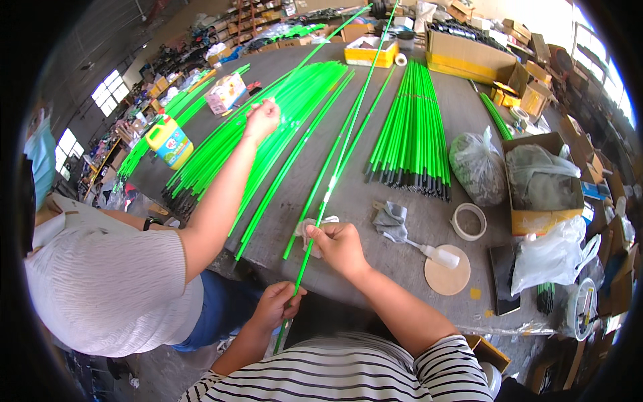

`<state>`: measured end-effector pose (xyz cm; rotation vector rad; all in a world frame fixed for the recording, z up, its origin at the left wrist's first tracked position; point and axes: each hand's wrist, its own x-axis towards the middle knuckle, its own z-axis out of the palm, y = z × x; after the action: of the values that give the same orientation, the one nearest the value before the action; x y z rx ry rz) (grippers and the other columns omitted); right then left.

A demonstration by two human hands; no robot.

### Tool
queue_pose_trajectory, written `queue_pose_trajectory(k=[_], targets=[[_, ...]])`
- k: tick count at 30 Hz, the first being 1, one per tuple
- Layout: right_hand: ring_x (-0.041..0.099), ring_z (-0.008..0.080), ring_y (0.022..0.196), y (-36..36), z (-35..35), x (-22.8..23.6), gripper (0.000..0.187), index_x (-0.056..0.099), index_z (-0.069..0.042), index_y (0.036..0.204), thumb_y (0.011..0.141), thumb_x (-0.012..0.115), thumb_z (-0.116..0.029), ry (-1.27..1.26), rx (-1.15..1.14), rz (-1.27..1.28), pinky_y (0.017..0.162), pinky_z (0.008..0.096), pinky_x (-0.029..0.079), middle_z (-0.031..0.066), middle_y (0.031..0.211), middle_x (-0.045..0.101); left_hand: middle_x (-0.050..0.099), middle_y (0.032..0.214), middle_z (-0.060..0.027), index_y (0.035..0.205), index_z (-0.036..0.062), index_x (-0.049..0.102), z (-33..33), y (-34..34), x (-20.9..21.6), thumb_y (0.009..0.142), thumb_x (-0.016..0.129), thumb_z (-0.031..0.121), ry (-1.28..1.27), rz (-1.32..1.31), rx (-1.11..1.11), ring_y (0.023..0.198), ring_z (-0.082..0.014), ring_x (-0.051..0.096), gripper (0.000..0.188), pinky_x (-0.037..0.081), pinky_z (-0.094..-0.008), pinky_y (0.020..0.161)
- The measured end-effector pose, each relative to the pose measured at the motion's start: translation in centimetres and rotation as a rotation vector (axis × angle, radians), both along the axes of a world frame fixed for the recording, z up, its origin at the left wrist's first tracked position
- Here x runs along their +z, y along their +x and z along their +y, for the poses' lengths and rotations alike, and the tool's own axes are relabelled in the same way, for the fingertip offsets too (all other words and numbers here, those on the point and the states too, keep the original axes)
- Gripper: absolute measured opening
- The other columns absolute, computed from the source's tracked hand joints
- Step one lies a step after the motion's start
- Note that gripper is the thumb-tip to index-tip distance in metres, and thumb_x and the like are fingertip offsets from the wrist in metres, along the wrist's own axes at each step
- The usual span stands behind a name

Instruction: The person wraps a green rod with white tape using both hands. They rotate the rod to apply the tape in a spiral pattern along its length. Another person is visible in the background sitting on a stool near a table with many similar green rods.

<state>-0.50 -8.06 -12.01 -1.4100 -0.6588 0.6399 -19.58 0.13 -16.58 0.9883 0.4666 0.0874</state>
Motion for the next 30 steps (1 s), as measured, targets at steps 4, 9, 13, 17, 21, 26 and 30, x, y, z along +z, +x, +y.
queue_pose_trajectory(k=[4, 9, 13, 17, 21, 26, 30], targets=[[0.042, 0.0044, 0.040, 0.3, 1.9, 0.7, 0.034, 0.062, 0.001, 0.065, 0.085, 0.059, -0.027, 0.000, -0.017, -0.098, 0.037, 0.0220, 0.032, 0.0012, 0.049, 0.052, 0.046, 0.057, -0.0029, 0.090, 0.0021, 0.053, 1.4, 0.2, -0.9, 0.091, 0.048, 0.019, 0.001, -0.085, 0.040, 0.038, -0.0071, 0.033, 0.018, 0.025, -0.0202, 0.036], [0.043, 0.0044, 0.043, 1.2, 3.4, 1.9, 0.037, 0.062, 0.001, 0.066, 0.087, 0.056, -0.029, 0.056, -0.058, -0.044, 0.041, 0.0240, 0.036, 0.0019, 0.047, 0.052, 0.047, 0.057, -0.0024, 0.086, 0.0022, 0.055, 2.0, 0.2, -0.5, 0.087, 0.052, 0.016, -0.052, -0.084, 0.075, 0.036, -0.0067, 0.032, 0.014, 0.023, -0.0199, 0.034], [0.043, 0.0085, 0.036, 2.0, 4.3, 3.2, 0.042, 0.062, 0.004, 0.068, 0.091, 0.047, -0.028, 0.102, -0.045, 0.098, 0.036, 0.0240, 0.034, 0.0057, 0.049, 0.053, 0.047, 0.057, -0.0026, 0.086, 0.0019, 0.055, 2.2, -0.2, -0.9, 0.087, 0.052, 0.016, -0.067, -0.102, 0.089, 0.036, -0.0069, 0.032, 0.014, 0.023, -0.0198, 0.034], [0.042, 0.0107, 0.032, 2.6, 4.7, 3.3, 0.041, 0.061, 0.005, 0.068, 0.089, 0.045, -0.026, 0.068, -0.067, 0.080, 0.034, 0.0247, 0.033, 0.0076, 0.048, 0.052, 0.047, 0.058, -0.0026, 0.085, 0.0028, 0.055, 2.1, -0.1, -0.8, 0.087, 0.053, 0.015, -0.060, -0.089, 0.099, 0.037, -0.0066, 0.033, 0.013, 0.023, -0.0197, 0.035], [0.041, 0.0108, 0.032, 2.4, 4.7, 3.9, 0.040, 0.062, 0.005, 0.066, 0.087, 0.046, -0.025, 0.049, -0.086, 0.078, 0.034, 0.0250, 0.033, 0.0075, 0.048, 0.052, 0.048, 0.058, -0.0024, 0.083, 0.0039, 0.056, 2.1, 0.0, -0.8, 0.087, 0.053, 0.013, -0.057, -0.088, 0.103, 0.038, -0.0065, 0.033, 0.010, 0.023, -0.0195, 0.035], [0.042, 0.0096, 0.037, 2.3, 4.6, 4.0, 0.038, 0.061, 0.004, 0.069, 0.089, 0.044, -0.024, 0.010, -0.080, 0.053, 0.035, 0.0237, 0.033, 0.0061, 0.050, 0.051, 0.049, 0.059, -0.0026, 0.081, 0.0049, 0.055, 1.8, -0.1, -0.6, 0.086, 0.055, 0.011, -0.040, -0.099, 0.107, 0.038, -0.0064, 0.034, 0.008, 0.023, -0.0189, 0.035], [0.042, 0.0093, 0.037, 2.1, 4.3, 4.2, 0.037, 0.061, 0.004, 0.070, 0.088, 0.045, -0.023, 0.017, -0.066, 0.073, 0.035, 0.0233, 0.033, 0.0059, 0.051, 0.052, 0.050, 0.060, -0.0029, 0.079, 0.0053, 0.054, 1.5, -0.4, -0.6, 0.085, 0.056, 0.011, -0.040, -0.092, 0.123, 0.038, -0.0065, 0.035, 0.008, 0.023, -0.0185, 0.035]])
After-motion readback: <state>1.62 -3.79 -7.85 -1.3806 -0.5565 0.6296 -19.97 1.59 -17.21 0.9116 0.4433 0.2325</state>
